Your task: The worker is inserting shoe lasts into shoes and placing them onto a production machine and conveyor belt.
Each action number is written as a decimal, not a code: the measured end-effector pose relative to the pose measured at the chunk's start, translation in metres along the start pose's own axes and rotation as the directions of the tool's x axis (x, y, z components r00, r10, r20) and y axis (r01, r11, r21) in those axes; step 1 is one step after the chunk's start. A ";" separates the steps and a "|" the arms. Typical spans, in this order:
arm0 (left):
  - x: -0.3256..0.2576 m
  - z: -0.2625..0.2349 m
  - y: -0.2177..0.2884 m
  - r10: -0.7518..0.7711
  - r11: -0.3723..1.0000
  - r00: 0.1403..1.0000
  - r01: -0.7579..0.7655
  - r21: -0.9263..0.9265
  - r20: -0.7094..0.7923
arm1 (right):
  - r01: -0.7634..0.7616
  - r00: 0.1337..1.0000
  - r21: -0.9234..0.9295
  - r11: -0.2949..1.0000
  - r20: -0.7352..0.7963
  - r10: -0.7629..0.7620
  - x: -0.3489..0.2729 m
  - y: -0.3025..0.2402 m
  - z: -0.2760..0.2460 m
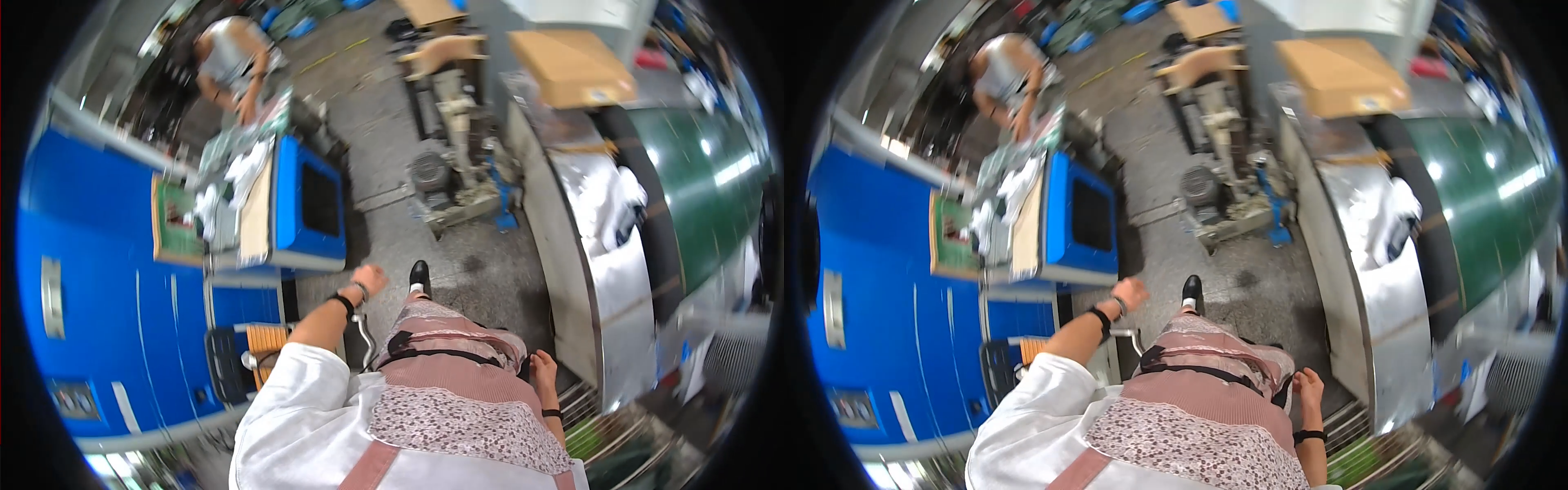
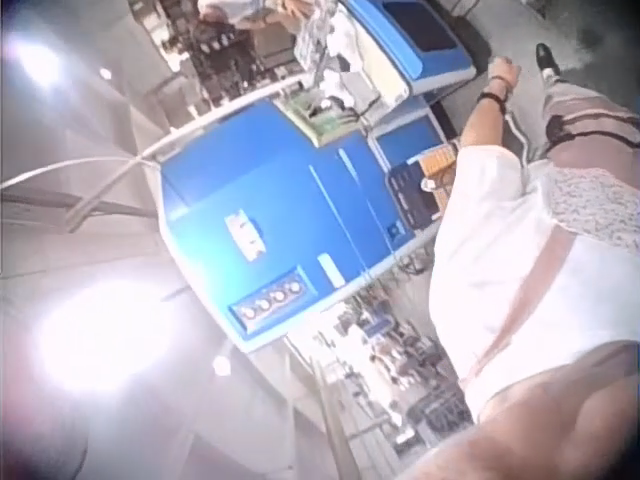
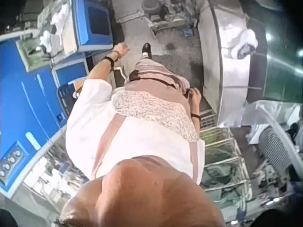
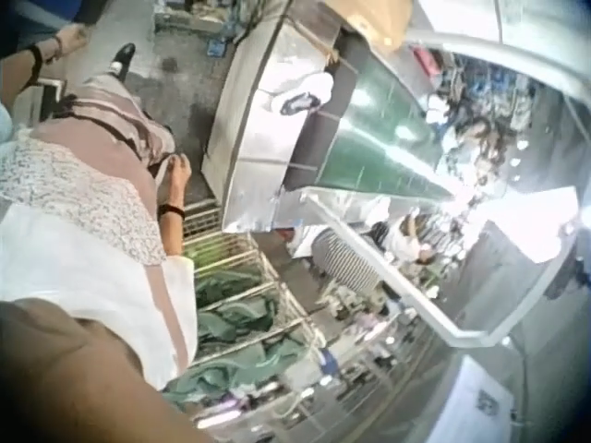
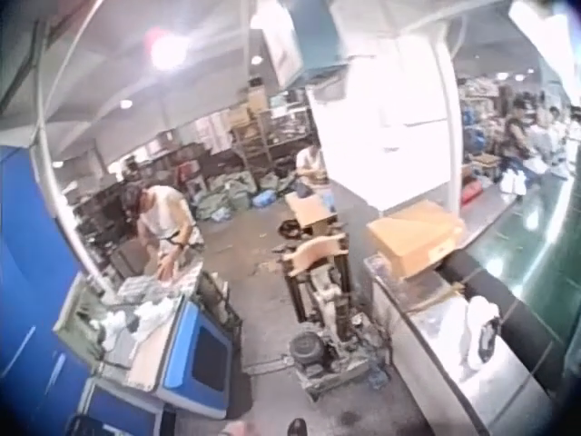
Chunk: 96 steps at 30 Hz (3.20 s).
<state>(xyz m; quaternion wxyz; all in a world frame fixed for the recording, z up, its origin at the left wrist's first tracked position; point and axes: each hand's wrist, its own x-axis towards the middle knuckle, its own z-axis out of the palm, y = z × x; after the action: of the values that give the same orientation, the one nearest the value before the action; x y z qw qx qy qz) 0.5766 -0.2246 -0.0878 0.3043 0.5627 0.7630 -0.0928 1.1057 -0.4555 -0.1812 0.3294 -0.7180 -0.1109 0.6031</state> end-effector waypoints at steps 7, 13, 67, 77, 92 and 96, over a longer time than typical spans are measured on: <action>0.155 -0.206 -0.274 -0.480 0.877 0.664 0.348 -0.331 -0.573 | -0.096 0.989 -0.358 0.929 -0.136 0.049 0.026 -0.121 0.084; 0.248 -0.373 -0.425 -0.648 0.752 0.626 0.436 -0.494 -0.435 | 0.015 0.999 -0.441 0.898 -0.036 -0.034 -0.005 -0.160 0.146; 0.139 -0.110 0.346 0.338 -0.216 0.930 -0.071 -0.974 -0.143 | 0.599 0.517 -0.777 -0.192 0.559 -0.648 0.002 -0.587 0.350; 0.106 -0.101 0.335 0.423 -0.400 0.903 0.263 -0.878 0.078 | 0.629 0.673 -0.763 0.147 0.440 -0.595 0.000 -0.569 0.337; 0.066 -0.080 0.374 0.466 -0.822 0.867 0.350 -0.449 -0.177 | 0.701 0.516 -0.704 0.111 0.394 -0.760 0.009 -0.541 0.328; 0.068 -0.079 0.373 0.419 -0.822 0.889 0.285 -0.493 -0.186 | 0.757 0.466 -0.640 0.128 0.392 -0.793 0.007 -0.536 0.325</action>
<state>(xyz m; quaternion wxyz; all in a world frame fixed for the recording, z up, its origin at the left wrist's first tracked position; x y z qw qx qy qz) 0.8771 -0.0020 0.0115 0.7575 -0.0635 0.1271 0.6372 0.9298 0.0656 0.1202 0.2657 -0.6305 -0.6949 0.2214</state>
